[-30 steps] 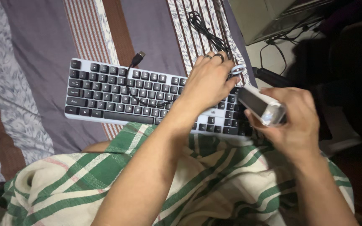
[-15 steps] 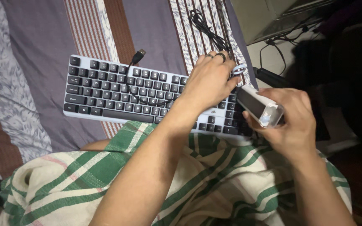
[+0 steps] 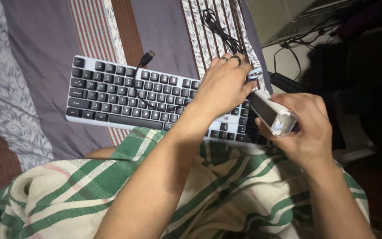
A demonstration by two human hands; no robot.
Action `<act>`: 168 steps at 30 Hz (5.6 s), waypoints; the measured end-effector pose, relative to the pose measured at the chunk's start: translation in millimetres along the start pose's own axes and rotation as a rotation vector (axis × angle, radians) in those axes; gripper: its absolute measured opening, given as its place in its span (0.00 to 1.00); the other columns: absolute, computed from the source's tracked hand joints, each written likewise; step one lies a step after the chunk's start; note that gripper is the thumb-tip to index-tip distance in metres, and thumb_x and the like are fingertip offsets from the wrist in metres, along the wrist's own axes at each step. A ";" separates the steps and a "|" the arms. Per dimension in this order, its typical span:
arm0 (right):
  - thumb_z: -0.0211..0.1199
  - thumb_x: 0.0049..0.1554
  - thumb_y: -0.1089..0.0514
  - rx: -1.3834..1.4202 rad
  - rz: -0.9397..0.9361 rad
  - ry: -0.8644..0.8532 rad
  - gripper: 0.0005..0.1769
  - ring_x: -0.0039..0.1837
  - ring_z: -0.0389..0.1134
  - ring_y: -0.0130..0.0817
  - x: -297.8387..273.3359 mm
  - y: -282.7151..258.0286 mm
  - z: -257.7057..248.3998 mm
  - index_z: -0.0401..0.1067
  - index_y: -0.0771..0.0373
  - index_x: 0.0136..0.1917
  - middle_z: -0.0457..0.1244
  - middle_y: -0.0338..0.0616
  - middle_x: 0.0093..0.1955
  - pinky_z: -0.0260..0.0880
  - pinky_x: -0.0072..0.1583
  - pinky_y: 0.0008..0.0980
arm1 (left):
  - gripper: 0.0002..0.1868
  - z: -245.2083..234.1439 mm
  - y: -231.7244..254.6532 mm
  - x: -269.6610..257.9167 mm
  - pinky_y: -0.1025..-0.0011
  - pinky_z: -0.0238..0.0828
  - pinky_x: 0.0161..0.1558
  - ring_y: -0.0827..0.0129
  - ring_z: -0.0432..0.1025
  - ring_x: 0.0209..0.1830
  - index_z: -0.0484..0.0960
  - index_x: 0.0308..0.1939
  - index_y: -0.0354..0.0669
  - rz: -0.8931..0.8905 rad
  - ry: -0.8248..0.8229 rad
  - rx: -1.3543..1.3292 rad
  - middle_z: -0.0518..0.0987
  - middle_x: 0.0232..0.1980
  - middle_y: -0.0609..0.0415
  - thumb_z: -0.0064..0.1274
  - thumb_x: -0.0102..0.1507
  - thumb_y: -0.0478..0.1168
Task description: The person sits on a bed with a keyboard on their lap and uses a small handheld vacuum to clean between the keys. They repeatedly move the vacuum nozzle across different sections of the keyboard, occasionally adjusting their grip and the position of the device.
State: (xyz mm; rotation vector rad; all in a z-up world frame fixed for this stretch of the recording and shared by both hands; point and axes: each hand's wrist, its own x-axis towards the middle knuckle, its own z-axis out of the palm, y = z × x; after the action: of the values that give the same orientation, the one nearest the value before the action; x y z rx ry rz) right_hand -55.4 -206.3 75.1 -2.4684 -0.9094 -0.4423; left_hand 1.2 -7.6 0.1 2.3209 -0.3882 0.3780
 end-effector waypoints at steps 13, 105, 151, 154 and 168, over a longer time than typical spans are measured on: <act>0.82 0.55 0.49 -0.077 0.090 -0.005 0.26 0.60 0.67 0.43 -7.5 17.2 -15.6 0.73 0.61 0.58 0.67 0.43 0.57 0.69 0.63 0.37 | 0.16 3.4 -1.8 -0.5 0.55 0.64 0.57 0.52 0.72 0.54 0.84 0.45 0.38 0.015 -0.001 -0.009 0.79 0.47 0.47 0.61 0.60 0.46; 0.81 0.44 0.57 -0.100 0.208 0.396 0.27 0.55 0.72 0.42 -97.7 -16.0 -147.1 0.70 0.67 0.51 0.70 0.48 0.51 0.68 0.61 0.38 | 0.08 106.7 162.0 -49.9 0.74 0.74 0.44 0.72 0.75 0.38 0.82 0.46 0.35 -0.838 -0.237 -1.981 0.82 0.39 0.54 0.58 0.68 0.37; 0.80 0.41 0.54 0.086 0.227 0.378 0.31 0.56 0.69 0.43 -71.9 2.1 -120.9 0.73 0.62 0.56 0.69 0.45 0.56 0.71 0.55 0.38 | 0.06 83.7 111.7 -26.4 0.76 0.75 0.42 0.74 0.76 0.37 0.82 0.43 0.37 -0.862 -0.130 -1.742 0.82 0.39 0.55 0.57 0.65 0.37; 0.80 0.41 0.55 0.109 0.244 0.371 0.31 0.56 0.69 0.43 -78.5 -1.0 -116.9 0.72 0.62 0.56 0.69 0.44 0.57 0.71 0.56 0.38 | 0.06 88.9 108.4 -25.1 0.76 0.75 0.42 0.74 0.76 0.37 0.82 0.43 0.37 -0.845 -0.116 -1.747 0.82 0.39 0.55 0.57 0.65 0.36; 0.81 0.43 0.56 0.118 0.203 0.393 0.32 0.57 0.70 0.42 -80.5 1.2 -111.0 0.71 0.62 0.59 0.69 0.43 0.58 0.71 0.58 0.37 | 0.08 85.9 110.9 -23.6 0.76 0.74 0.43 0.75 0.76 0.38 0.82 0.44 0.36 -0.822 -0.144 -1.741 0.83 0.40 0.56 0.57 0.65 0.37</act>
State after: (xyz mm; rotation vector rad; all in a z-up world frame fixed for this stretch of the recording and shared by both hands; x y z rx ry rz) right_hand -128.1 -307.7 131.8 -2.2256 -0.5046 -0.7441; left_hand -49.5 -140.5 1.9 0.6209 0.2023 -0.4375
